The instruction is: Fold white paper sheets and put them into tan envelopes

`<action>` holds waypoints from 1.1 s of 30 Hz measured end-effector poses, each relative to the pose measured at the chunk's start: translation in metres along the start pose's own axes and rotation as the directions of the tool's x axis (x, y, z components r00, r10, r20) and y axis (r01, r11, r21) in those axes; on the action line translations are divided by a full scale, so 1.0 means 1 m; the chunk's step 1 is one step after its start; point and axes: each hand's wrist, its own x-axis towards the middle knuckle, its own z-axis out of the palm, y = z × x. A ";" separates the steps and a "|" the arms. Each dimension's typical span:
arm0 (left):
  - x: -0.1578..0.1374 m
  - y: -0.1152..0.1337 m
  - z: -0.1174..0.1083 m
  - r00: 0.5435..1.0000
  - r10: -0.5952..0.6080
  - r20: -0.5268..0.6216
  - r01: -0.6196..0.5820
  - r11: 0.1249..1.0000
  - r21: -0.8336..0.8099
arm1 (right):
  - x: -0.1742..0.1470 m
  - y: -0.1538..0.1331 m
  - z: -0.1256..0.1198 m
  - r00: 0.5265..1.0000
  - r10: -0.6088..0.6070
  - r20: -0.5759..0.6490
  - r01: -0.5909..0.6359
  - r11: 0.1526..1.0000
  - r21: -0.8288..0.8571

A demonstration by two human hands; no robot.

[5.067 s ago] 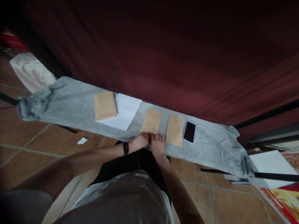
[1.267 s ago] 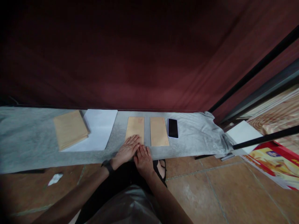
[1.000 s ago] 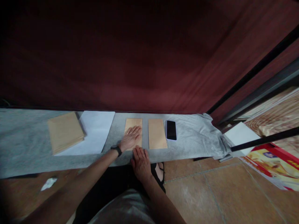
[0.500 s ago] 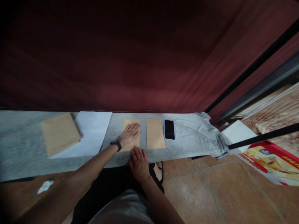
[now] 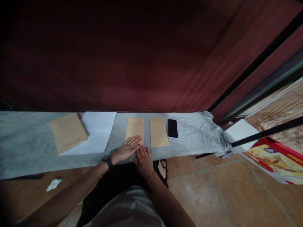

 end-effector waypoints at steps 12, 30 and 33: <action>-0.062 0.009 0.000 0.997 -0.026 -0.076 0.035 0.992 0.121 | -0.007 0.006 -0.009 0.999 0.044 0.016 -0.043 0.997 -0.069; -0.071 0.038 0.006 0.979 -0.188 -0.076 0.199 0.964 0.178 | -0.002 -0.004 0.001 0.999 -0.018 0.038 0.021 0.997 -0.071; -0.073 0.036 0.008 0.981 -0.176 -0.083 0.189 0.963 0.190 | -0.006 0.005 -0.001 1.000 -0.008 0.023 0.009 0.997 -0.079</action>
